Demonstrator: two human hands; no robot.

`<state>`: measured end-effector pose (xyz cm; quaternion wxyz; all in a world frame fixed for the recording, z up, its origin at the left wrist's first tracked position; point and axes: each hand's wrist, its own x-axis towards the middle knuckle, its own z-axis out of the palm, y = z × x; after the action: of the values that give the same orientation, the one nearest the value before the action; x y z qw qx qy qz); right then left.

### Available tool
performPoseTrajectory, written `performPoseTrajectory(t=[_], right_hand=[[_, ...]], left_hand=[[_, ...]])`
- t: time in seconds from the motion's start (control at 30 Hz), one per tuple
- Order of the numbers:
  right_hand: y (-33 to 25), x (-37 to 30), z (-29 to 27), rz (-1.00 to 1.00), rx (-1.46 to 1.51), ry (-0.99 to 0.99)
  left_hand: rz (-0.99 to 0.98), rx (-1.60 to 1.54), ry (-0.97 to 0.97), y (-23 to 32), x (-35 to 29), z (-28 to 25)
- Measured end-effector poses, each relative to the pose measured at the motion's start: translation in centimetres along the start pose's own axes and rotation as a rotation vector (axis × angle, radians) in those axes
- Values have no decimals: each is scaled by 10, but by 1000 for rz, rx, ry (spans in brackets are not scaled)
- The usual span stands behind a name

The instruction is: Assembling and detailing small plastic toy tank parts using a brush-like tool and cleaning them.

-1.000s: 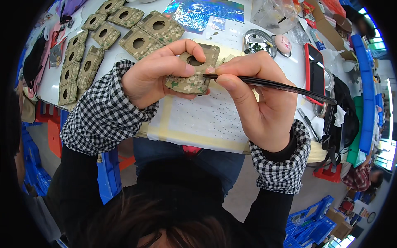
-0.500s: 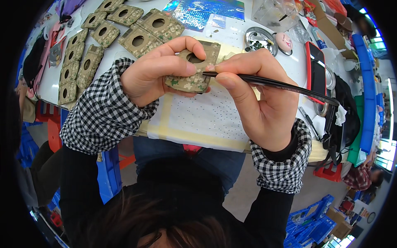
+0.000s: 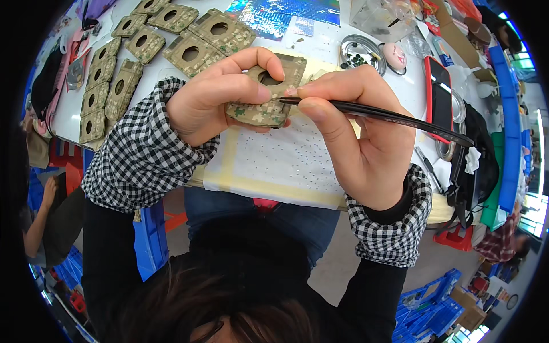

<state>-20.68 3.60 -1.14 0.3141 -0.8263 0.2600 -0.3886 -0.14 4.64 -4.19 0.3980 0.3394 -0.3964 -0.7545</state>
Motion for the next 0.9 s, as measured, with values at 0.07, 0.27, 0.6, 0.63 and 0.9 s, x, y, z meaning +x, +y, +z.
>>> performPoseTrajectory(t=[0.07,0.27,0.6,0.63,0.9], right_hand=[[0,1,-1,-10,-21,-10],[1,-1,-1,1,-12,-1],[1,0,-1,-19,-50,-8],[1,0,0,-20,-52,-9],[-1,1,-1,-30,-69,-9]], left_hand=[[-4,1,8,1,0,1],[-1,-19,-8,0,1,0],[6,8,-4,-1,0,0],[5,9,-2,-1,0,-1],[9,11,-5,-1,0,-1]])
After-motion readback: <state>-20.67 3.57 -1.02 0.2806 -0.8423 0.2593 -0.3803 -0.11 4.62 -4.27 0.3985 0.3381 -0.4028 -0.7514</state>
